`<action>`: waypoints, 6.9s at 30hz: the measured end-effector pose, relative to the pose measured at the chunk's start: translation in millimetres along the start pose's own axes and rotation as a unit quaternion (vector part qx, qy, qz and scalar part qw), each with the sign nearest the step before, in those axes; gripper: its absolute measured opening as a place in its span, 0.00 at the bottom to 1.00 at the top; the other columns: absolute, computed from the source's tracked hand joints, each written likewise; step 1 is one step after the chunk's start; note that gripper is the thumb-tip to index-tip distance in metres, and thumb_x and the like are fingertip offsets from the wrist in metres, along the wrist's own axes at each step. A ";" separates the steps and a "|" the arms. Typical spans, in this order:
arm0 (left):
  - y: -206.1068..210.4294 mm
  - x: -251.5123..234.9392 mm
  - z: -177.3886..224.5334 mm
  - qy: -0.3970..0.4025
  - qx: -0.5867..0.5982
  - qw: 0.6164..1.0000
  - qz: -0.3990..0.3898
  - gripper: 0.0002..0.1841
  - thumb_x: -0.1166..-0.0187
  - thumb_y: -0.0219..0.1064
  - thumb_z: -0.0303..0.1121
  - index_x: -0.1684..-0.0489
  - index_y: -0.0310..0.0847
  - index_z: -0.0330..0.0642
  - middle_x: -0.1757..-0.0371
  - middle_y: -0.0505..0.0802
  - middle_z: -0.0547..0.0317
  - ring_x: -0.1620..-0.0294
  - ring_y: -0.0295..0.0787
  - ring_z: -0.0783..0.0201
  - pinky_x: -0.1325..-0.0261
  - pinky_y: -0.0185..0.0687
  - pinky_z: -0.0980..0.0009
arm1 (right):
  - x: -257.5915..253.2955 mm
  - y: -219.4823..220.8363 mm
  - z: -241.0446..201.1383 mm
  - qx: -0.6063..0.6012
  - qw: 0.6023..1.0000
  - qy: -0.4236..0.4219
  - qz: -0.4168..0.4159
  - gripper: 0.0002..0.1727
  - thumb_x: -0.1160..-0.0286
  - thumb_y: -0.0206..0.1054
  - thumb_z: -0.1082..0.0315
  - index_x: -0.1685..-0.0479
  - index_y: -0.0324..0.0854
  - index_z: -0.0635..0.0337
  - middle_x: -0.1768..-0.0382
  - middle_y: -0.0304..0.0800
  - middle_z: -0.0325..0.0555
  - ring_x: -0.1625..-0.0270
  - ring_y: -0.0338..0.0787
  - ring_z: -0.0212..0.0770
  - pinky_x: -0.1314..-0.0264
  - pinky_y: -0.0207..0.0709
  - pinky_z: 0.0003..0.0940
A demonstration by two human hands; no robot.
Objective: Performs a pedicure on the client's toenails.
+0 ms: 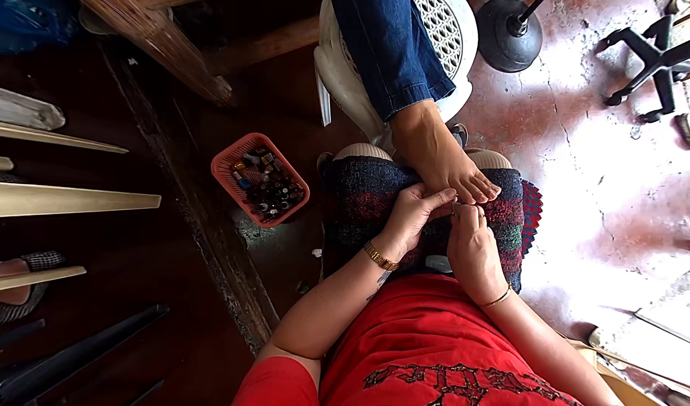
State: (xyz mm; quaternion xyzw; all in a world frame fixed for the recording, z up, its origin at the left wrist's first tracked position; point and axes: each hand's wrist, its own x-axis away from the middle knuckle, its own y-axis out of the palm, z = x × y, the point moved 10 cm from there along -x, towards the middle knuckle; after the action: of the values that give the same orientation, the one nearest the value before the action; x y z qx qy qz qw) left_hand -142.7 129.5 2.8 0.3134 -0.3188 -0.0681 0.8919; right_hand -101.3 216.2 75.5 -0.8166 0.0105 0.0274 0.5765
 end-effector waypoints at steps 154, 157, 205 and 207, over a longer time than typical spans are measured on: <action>19.1 -3.7 -16.3 -0.063 -0.039 0.996 -0.058 0.13 0.15 0.61 0.36 0.72 0.84 0.46 0.74 0.85 0.65 0.75 0.81 0.74 0.65 0.83 0.78 | -8.6 -36.2 52.0 -0.350 0.935 0.017 -0.049 0.08 0.18 0.67 0.66 0.53 0.90 0.59 0.70 0.95 0.35 0.77 0.89 0.24 0.74 0.86 0.19; 18.7 -3.6 -16.0 -0.060 -0.041 0.995 -0.063 0.13 0.15 0.62 0.36 0.72 0.84 0.46 0.74 0.85 0.66 0.74 0.82 0.74 0.64 0.83 0.79 | -8.3 -35.5 50.6 -0.355 0.933 0.017 -0.050 0.08 0.18 0.67 0.67 0.53 0.91 0.59 0.70 0.95 0.35 0.77 0.89 0.23 0.74 0.86 0.19; 16.3 -3.3 -16.1 -0.046 -0.045 0.995 -0.070 0.04 0.26 0.70 0.33 0.70 0.88 0.49 0.73 0.88 0.67 0.73 0.84 0.76 0.64 0.84 0.80 | -5.2 -23.3 42.1 -0.327 0.942 -0.006 -0.072 0.10 0.12 0.59 0.65 0.48 0.84 0.57 0.82 0.80 0.31 0.82 0.76 0.22 0.79 0.71 0.18; 16.6 -3.0 -15.8 -0.046 -0.046 0.995 -0.072 0.05 0.25 0.69 0.33 0.70 0.88 0.49 0.73 0.88 0.67 0.73 0.84 0.76 0.64 0.84 0.80 | -5.0 -23.4 42.1 -0.321 0.944 -0.006 -0.070 0.09 0.12 0.59 0.64 0.49 0.84 0.57 0.83 0.79 0.31 0.83 0.76 0.22 0.80 0.71 0.18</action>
State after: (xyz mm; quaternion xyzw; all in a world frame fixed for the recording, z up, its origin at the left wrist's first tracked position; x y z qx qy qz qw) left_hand -136.7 151.8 1.8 0.2907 -0.3324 -0.1611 0.8826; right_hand -106.5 263.7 83.8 -0.9570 -0.0594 -0.0060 0.2839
